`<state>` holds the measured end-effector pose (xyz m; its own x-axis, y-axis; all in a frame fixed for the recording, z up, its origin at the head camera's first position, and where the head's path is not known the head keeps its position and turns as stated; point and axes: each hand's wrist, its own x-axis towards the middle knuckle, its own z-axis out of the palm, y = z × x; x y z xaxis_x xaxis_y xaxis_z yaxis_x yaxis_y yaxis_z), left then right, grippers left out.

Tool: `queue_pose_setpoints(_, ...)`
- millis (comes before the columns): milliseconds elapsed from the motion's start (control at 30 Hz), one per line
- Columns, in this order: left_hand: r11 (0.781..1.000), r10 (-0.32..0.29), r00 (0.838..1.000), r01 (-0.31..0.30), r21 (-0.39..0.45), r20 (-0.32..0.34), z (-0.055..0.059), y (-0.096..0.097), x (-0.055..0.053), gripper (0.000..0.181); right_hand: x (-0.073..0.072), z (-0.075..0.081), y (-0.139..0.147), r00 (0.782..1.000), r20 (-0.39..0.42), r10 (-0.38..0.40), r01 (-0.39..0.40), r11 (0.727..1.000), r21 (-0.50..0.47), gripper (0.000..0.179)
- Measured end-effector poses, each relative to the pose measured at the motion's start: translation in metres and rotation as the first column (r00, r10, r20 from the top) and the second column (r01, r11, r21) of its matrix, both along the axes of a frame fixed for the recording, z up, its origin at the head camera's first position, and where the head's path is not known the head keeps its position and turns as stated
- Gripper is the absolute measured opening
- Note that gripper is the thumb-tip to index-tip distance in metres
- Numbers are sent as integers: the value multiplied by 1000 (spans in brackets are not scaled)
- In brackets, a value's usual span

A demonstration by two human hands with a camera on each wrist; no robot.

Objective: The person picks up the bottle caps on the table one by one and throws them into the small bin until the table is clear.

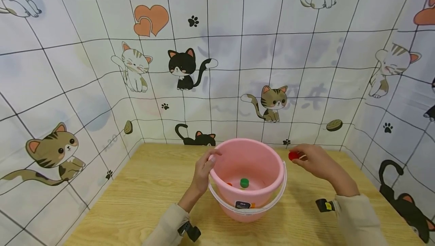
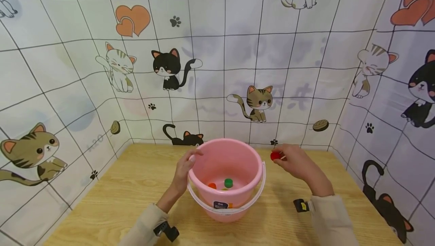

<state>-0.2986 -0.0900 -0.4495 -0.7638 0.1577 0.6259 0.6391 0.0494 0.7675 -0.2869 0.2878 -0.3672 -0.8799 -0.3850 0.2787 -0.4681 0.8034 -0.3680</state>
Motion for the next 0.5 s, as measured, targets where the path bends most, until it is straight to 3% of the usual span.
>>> queue_pose_setpoints(500, 1000, -18, 1000, 18, -3, 6, 2, 0, 2, 37, -3, 30, -13, 997, -73, 28, -27, 999, 26, 27)
